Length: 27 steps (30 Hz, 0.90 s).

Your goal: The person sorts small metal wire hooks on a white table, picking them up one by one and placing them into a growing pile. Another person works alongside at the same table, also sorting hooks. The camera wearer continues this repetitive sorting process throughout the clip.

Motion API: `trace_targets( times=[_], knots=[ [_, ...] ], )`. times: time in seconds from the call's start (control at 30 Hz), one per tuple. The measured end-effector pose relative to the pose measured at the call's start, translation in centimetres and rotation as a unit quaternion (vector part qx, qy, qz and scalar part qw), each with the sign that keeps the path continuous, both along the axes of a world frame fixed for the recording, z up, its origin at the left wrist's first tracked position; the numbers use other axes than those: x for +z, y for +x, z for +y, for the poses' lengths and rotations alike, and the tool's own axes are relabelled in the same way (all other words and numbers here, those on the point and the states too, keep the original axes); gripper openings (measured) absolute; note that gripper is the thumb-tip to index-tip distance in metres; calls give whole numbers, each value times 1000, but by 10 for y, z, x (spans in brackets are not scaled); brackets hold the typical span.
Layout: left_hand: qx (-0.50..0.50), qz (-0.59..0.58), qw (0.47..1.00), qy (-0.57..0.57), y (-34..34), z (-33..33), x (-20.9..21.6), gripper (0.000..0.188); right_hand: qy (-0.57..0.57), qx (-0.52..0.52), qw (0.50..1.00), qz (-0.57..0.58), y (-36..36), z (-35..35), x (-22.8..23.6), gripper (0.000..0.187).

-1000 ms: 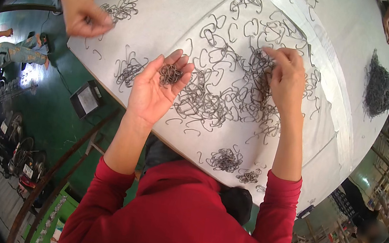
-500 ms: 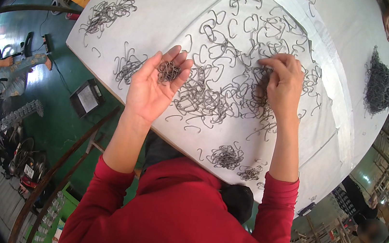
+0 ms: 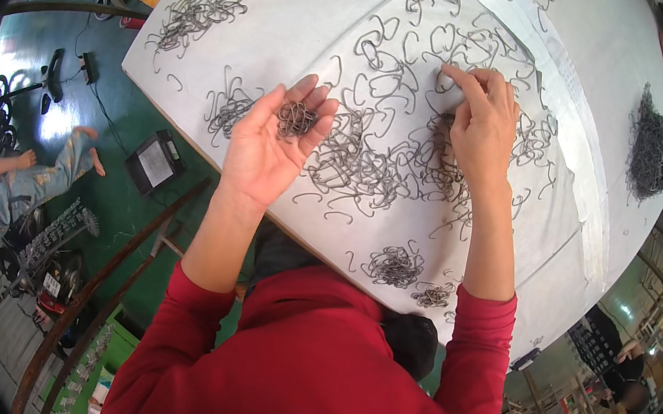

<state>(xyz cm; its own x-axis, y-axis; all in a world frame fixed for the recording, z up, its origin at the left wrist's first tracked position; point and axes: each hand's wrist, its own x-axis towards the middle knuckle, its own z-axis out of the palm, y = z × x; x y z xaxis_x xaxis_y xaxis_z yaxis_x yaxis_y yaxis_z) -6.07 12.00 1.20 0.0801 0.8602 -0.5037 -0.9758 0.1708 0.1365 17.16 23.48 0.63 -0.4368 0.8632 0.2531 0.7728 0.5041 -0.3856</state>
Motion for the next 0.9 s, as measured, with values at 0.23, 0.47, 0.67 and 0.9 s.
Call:
trace_targets(
  times=[0.23,0.47,0.67,0.9],
  knots=[
    [8,6,1000,-5,-6,-2,-1,37,9,57,998,-20,-30,-11,-1,51],
    [17,12,1000,-6,-11,-6,1,37,12,69,997,22,-48,0,-5,41],
    [26,20,999,-13,-11,-6,1,37,11,98,994,44,-58,16,-9,29],
    [19,22,1000,-3,-13,-4,-2,34,-96,-48,991,78,-61,40,-6,8]
  ],
)
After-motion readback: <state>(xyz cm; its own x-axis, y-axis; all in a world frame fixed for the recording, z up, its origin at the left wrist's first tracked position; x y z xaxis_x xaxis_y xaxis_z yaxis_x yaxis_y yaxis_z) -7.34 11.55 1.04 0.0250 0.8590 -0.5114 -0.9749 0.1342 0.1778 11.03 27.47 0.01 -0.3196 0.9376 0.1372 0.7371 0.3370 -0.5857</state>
